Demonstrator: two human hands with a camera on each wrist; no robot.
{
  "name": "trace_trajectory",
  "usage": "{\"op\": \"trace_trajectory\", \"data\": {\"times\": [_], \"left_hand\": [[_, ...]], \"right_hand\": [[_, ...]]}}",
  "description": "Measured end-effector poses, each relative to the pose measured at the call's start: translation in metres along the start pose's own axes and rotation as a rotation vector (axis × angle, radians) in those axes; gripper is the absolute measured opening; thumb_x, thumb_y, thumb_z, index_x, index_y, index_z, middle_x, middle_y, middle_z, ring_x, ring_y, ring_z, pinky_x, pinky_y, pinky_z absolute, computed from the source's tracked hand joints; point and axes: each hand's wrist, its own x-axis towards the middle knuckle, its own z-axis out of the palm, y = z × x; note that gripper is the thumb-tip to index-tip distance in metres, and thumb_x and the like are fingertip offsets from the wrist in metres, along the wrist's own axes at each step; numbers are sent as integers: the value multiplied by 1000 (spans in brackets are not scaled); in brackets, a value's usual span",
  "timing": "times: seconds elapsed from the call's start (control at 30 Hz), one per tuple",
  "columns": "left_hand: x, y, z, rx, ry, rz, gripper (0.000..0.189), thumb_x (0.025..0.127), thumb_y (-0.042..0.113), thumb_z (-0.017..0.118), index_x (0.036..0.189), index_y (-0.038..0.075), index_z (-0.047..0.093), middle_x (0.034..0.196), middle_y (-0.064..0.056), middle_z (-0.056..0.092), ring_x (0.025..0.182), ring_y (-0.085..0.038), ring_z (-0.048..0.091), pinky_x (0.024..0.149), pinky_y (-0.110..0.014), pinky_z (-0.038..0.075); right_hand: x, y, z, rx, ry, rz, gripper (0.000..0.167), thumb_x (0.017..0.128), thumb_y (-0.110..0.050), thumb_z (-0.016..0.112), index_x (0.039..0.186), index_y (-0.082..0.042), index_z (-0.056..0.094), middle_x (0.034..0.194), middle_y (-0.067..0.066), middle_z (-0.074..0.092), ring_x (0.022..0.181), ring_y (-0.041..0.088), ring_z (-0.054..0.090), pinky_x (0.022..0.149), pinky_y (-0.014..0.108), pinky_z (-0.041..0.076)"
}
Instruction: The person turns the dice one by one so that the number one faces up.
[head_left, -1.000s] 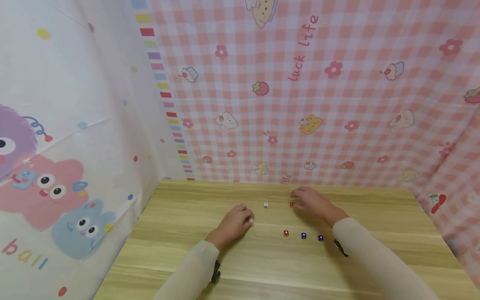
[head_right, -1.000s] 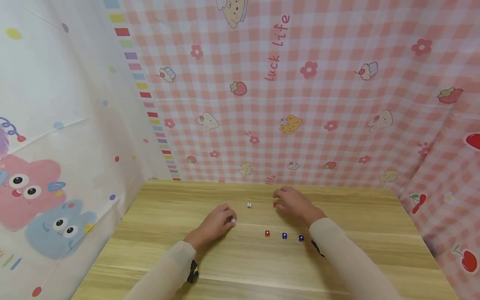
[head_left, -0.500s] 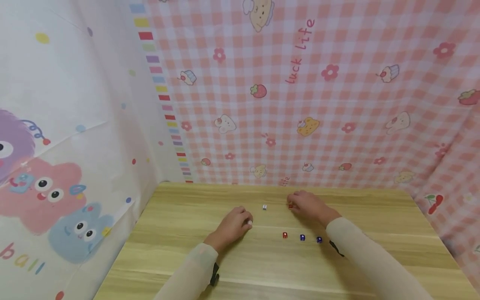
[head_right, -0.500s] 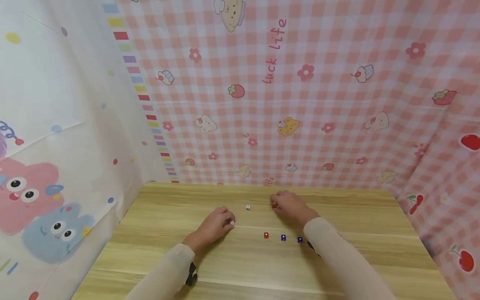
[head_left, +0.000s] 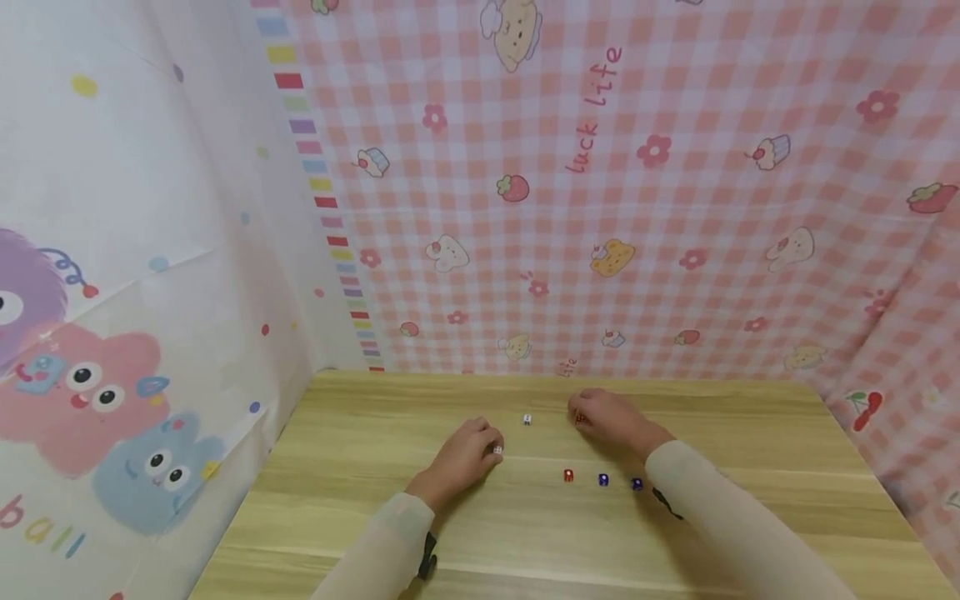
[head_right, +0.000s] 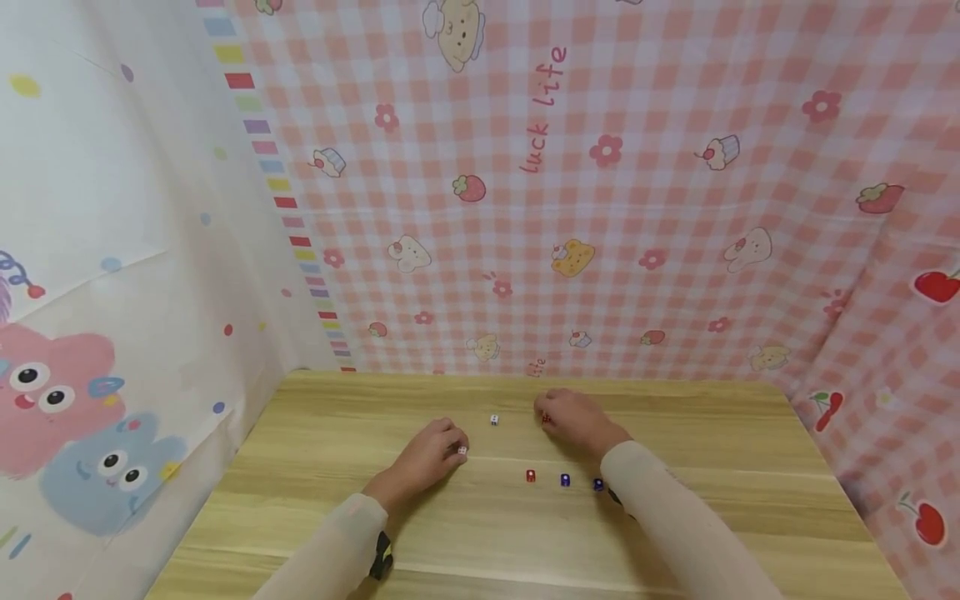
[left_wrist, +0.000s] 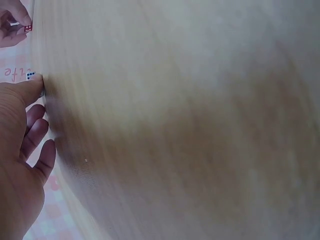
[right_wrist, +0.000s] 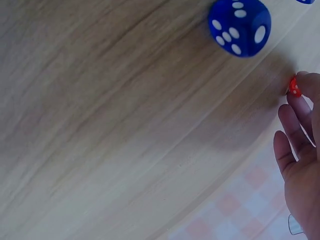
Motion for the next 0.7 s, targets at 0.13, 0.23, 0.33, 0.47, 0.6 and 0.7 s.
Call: {"op": "trace_trajectory", "data": {"times": [0.13,0.23,0.33,0.47,0.6,0.7], "left_hand": [[0,3,-1,-10,-7,-12,9,97,26,74,99,19,68,99,5,58,93,-12,51,86,-31,50],[0,4,-2,-12,-11,-16,9,98,26,73,100,18,69,99,4,58,94,-13,52,87,-31,51],[0,3,-3,-13,-11,-15,9,98,25,73,100,18,69,100,4,58,94,-13,52,87,-32,51],[1,2,-2,-6,-5,-15,9,97,25,74,100,19,69,99,5,58,93,-12,52,86,-31,51],[1,2,-1,10,-3,-18,9,97,26,74,100,19,69,98,5,57,92,-12,51,86,-31,50],[1,2,-1,10,-7,-19,9,97,26,74,100,19,70,98,5,56,92,-12,50,85,-31,50]], "right_hand": [[0,0,1,-33,1,-7,8,96,-14,72,96,-19,66,94,-4,66,89,16,64,82,36,56],[0,0,1,-23,-14,16,8,97,-15,71,95,-19,64,92,-4,64,86,14,61,80,35,55],[-1,1,1,-1,-16,37,9,98,-15,71,95,-18,63,91,-5,62,84,13,57,78,34,53],[-1,1,3,8,-1,40,10,98,-13,71,94,-18,62,91,-4,61,83,13,55,76,34,52],[-2,0,4,15,-3,46,9,98,-13,70,94,-18,63,92,-4,61,85,13,56,78,34,53],[-3,0,3,18,-11,46,9,98,-12,70,95,-17,64,92,-3,61,85,14,57,78,35,53]]}}
